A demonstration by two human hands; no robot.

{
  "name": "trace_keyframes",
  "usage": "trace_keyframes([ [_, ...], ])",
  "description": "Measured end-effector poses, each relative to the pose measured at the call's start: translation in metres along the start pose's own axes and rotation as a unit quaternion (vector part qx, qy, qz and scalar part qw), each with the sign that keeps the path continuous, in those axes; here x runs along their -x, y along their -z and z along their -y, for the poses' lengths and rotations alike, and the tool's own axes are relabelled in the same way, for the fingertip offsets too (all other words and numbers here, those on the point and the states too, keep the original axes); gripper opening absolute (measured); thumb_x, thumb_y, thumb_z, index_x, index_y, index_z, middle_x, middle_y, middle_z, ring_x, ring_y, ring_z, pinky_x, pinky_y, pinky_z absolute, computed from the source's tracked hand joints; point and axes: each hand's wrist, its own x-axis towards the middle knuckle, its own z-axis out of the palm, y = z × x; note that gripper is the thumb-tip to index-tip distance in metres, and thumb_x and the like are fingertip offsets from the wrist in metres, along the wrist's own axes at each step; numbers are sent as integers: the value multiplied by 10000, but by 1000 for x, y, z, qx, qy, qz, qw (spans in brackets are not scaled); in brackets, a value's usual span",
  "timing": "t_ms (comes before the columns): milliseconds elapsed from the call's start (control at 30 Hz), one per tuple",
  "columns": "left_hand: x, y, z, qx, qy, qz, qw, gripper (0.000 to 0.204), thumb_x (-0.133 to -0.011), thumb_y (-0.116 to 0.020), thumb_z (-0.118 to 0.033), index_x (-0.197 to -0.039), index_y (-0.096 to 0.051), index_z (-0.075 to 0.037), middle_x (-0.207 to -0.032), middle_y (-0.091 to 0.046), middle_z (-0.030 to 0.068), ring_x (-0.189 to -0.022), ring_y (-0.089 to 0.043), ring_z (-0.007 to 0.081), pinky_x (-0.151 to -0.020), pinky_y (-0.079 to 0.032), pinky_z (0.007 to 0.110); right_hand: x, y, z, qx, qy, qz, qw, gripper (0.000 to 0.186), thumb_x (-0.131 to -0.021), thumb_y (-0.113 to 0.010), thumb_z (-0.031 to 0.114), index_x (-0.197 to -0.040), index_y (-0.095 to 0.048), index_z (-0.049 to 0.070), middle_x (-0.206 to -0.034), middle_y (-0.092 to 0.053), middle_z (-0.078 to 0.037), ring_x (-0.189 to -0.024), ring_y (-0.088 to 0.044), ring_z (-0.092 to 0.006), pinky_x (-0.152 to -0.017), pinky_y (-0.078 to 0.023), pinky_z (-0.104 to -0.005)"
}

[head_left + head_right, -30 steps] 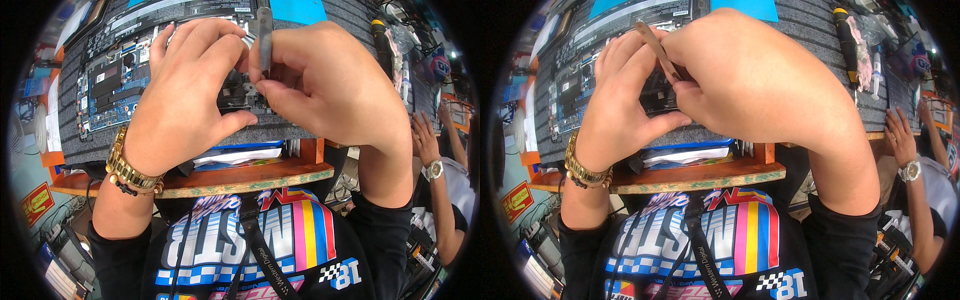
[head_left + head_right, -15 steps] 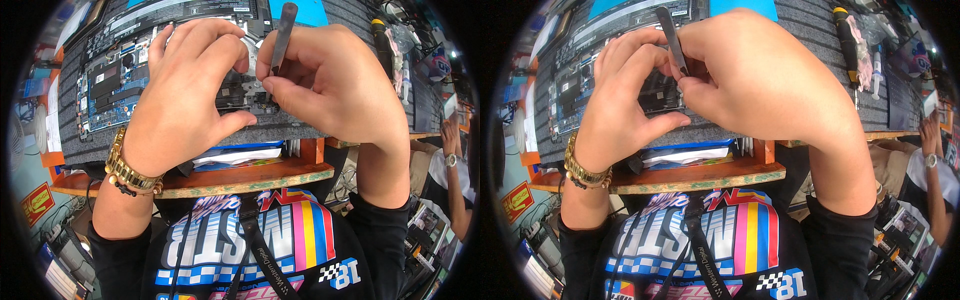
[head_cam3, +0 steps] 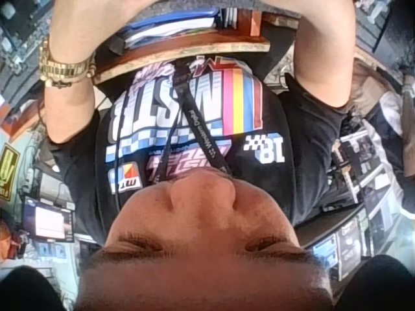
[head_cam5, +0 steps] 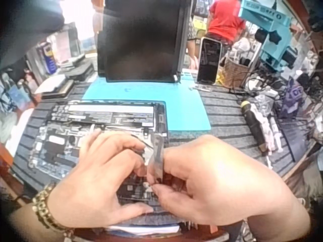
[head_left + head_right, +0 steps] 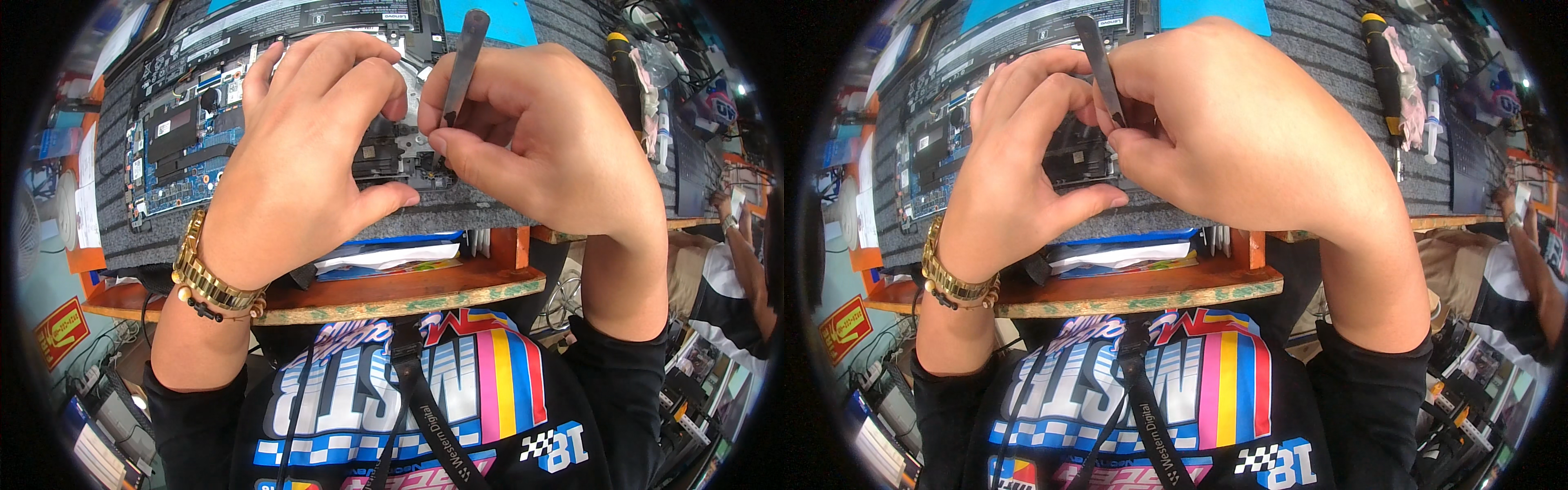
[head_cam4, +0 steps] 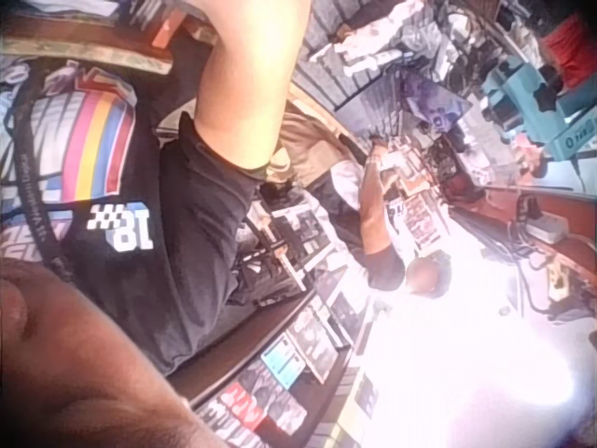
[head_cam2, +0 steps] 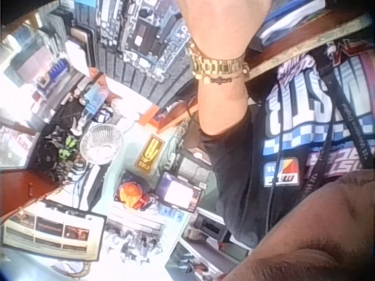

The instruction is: The person uses tweezers and a prying tool to manipulate internal components and wires of an open laptop, then reaches into a drawer to retrieve a small container before applying a substance from a syringe to a part.

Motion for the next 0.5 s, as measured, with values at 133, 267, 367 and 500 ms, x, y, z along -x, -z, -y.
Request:
trace_keyframes([
  [133, 1, 0, 1, -2, -8, -6, 1000, 638, -603, -986, -234, -1131, -665, -77, -1433, -595, 150, -1409, -509, 385, -1222, -297, 562, 0, 0, 0, -18, -8, 3, 1000, 117, -944, -724, -22, -1057, -692, -12, -793, -687, -4, -688, -651, -44, -582, -500, -220],
  [267, 2, 0, 0, -2, -7, -3, 1000, 651, -602, -989, -239, -1147, -669, -82, -1441, -588, 158, -1405, -511, 388, -1223, -298, 563, 1, 2, -9, 29, 34, 3, 999, 124, -942, -724, -25, -1061, -691, -15, -802, -690, -9, -697, -664, -51, -593, -517, -224],
  [367, 2, 0, 1, -7, -7, -4, 1000, 653, -603, -990, -238, -1150, -669, -85, -1440, -587, 158, -1400, -515, 390, -1221, -303, 565, 2, 1, -8, 49, 63, -4, 997, 124, -934, -727, -32, -1054, -696, -16, -814, -698, -25, -697, -679, -68, -600, -532, -233],
  [500, 2, 0, 0, -8, -5, -6, 1000, 647, -591, -982, -221, -1136, -657, -93, -1433, -592, 145, -1379, -527, 382, -1219, -308, 562, 6, 1, -9, 59, 96, -18, 994, 110, -909, -733, -48, -1013, -706, -26, -837, -712, -58, -685, -701, -118, -612, -558, -256],
])
